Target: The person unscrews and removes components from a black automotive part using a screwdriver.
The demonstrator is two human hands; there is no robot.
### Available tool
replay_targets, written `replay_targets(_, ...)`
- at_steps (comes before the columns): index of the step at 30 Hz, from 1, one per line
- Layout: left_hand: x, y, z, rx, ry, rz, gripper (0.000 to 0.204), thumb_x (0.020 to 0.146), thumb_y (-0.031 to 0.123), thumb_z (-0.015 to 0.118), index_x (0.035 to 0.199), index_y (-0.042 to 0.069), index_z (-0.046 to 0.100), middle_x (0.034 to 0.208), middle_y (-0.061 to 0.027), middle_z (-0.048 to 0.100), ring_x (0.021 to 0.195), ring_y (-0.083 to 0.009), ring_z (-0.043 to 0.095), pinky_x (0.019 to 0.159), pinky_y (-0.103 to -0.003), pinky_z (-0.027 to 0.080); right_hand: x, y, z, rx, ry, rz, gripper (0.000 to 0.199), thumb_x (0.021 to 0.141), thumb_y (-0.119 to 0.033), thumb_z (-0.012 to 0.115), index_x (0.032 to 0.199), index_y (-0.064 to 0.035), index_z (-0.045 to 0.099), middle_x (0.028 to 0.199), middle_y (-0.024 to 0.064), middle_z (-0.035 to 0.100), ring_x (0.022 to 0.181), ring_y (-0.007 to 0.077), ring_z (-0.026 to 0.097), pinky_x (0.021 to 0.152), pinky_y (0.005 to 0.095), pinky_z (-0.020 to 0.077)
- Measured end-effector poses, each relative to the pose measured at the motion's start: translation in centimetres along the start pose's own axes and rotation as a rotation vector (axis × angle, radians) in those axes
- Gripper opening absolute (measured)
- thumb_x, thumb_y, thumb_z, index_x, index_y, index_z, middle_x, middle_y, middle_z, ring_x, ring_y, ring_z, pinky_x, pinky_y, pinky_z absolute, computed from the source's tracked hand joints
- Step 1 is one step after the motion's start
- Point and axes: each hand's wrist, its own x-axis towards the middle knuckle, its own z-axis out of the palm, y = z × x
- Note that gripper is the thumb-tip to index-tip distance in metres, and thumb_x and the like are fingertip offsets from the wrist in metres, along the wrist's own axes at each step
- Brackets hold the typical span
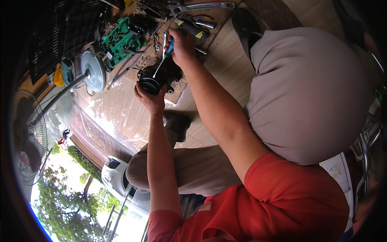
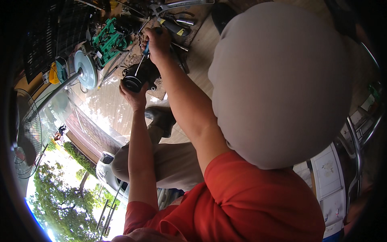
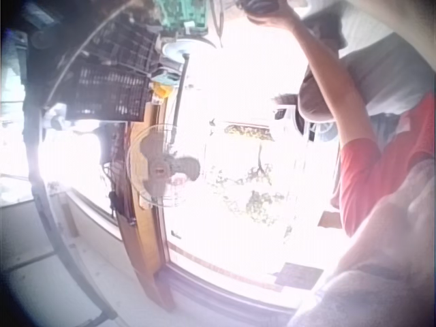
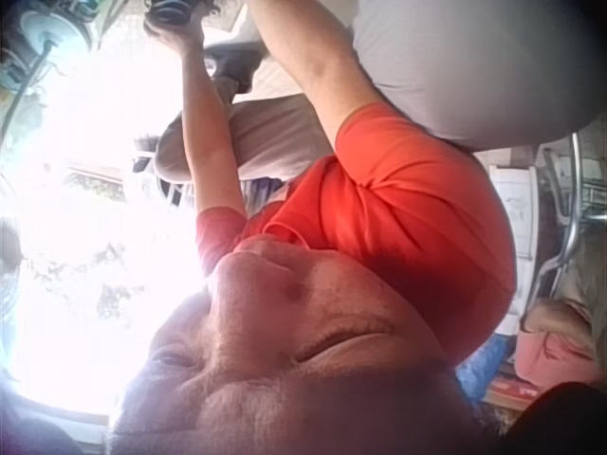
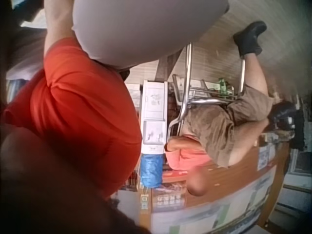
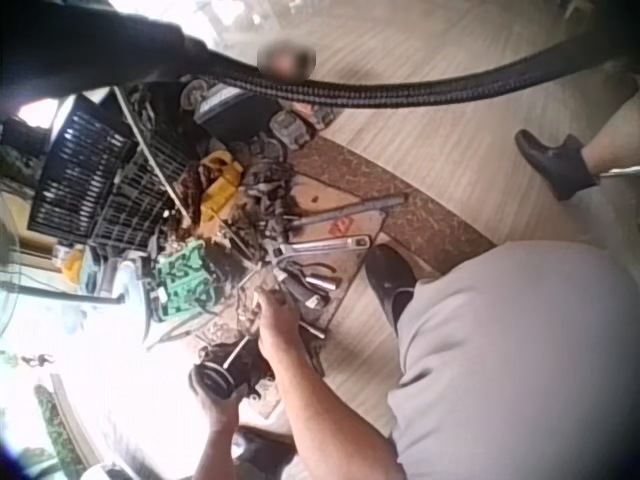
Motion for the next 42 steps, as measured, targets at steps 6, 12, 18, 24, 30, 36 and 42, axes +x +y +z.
replay_targets(6,0.0,0.3,0.0,-0.015,0.004,-0.005,0.121,0.058,0.04,0.095,0.153,0.007,0.027,0.148,-0.0254,0.032,0.136,-0.0456,0.036,0.11,-0.054,0.036,0.2,0.1,-0.1,0.004,-0.016,0.002,0.016,0.087,-0.015,0.07,0.088,-0.0055,0.057,0.069,0.0046,0.055,0.055,0.019,0.055,0.047,0.0354,0.0485)
replay_targets(12,0.1,0.2,0.0,0.019,0.003,0.034,0.119,0.061,0.037,0.095,0.152,0.006,0.026,0.147,-0.0276,0.031,0.135,-0.0458,0.037,0.109,-0.052,0.037,0.7,0.6,-0.2,-0.001,0.028,-0.019,0.014,0.088,-0.014,0.069,0.088,-0.0056,0.057,0.068,0.0044,0.054,0.055,0.0184,0.054,0.047,0.0357,0.0478)
replay_targets(18,0.0,-0.3,0.0,0.008,0.015,0.044,0.118,0.061,0.037,0.095,0.152,0.005,0.027,0.146,-0.0271,0.031,0.135,-0.0455,0.037,0.109,-0.052,0.037,0.4,0.1,-0.2,-0.01,-0.016,0.031,0.014,0.087,-0.014,0.07,0.089,-0.0069,0.058,0.069,0.0041,0.054,0.056,0.0181,0.054,0.049,0.0356,0.0471)
replay_targets(24,0.0,-0.2,0.3,-0.01,0.027,0.04,0.118,0.06,0.037,0.095,0.152,0.006,0.028,0.147,-0.0256,0.032,0.135,-0.0451,0.038,0.109,-0.053,0.038,1.1,0.5,-0.7,0.038,0.004,0.03,0.017,0.084,-0.012,0.07,0.091,-0.0069,0.056,0.068,0.0055,0.054,0.052,0.0178,0.054,0.044,0.0337,0.0465)
replay_targets(30,0.0,-0.5,0.3,-0.024,0.032,0.052,0.118,0.06,0.039,0.095,0.152,0.007,0.028,0.147,-0.0256,0.032,0.135,-0.0457,0.038,0.109,-0.053,0.038,1.1,0.6,-0.9,0.019,0.09,0.037,0.016,0.084,-0.011,0.07,0.092,-0.0054,0.057,0.068,0.006,0.055,0.051,0.0182,0.054,0.044,0.0341,0.046)
replay_targets(36,0.1,-0.6,0.2,-0.016,0.019,0.044,0.118,0.06,0.038,0.095,0.152,0.005,0.028,0.147,-0.0267,0.031,0.135,-0.0456,0.038,0.108,-0.053,0.038,0.7,-0.1,-0.6,0.005,0.135,0.047,0.015,0.083,-0.011,0.07,0.089,-0.0051,0.057,0.066,0.0058,0.054,0.049,0.0184,0.053,0.043,0.0347,0.0456)
replay_targets(42,0.1,-0.5,0.3,-0.013,0.013,0.027,0.119,0.06,0.038,0.096,0.152,0.006,0.028,0.148,-0.0261,0.031,0.135,-0.0459,0.038,0.108,-0.053,0.038,0.7,0.2,-0.7,0.025,0.107,0.033,0.015,0.082,-0.01,0.069,0.088,-0.0054,0.056,0.065,0.0057,0.054,0.048,0.0185,0.053,0.042,0.0346,0.0451)
